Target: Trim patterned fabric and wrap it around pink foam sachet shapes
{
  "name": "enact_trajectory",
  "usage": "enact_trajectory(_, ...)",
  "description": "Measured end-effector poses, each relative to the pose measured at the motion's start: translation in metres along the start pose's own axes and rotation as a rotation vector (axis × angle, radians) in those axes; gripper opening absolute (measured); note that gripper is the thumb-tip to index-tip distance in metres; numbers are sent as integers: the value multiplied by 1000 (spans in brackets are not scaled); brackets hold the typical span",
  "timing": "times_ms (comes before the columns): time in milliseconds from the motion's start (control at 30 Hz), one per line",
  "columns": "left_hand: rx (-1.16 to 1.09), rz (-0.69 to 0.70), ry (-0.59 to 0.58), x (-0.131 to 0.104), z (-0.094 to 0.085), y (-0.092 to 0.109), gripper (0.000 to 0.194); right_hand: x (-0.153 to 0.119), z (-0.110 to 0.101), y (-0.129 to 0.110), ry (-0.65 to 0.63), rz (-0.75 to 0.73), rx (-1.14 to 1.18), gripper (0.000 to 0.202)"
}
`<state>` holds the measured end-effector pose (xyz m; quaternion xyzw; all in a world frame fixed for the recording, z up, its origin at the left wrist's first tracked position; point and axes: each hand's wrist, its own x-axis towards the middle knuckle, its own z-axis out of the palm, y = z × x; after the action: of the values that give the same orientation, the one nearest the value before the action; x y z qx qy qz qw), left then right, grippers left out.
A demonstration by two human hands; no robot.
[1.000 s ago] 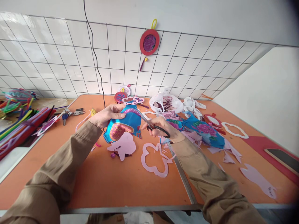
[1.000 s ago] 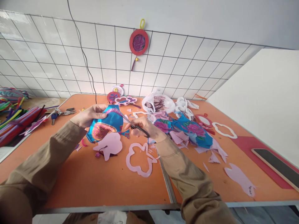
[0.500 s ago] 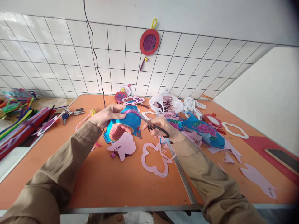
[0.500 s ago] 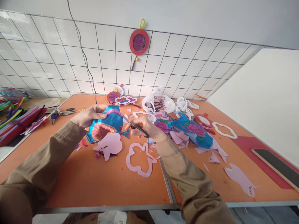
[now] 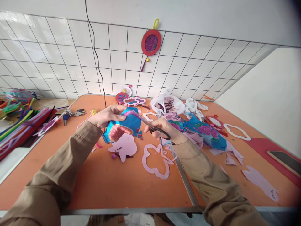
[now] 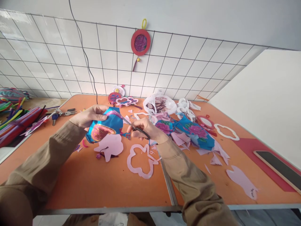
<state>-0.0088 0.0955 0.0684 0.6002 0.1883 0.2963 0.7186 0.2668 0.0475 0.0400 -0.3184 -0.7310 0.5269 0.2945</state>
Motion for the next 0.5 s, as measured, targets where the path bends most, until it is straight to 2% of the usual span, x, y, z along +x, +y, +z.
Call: enact_trajectory(500,83,-83,-68,-6,0,10,29,-2,3,-12,-78,109,-7,60)
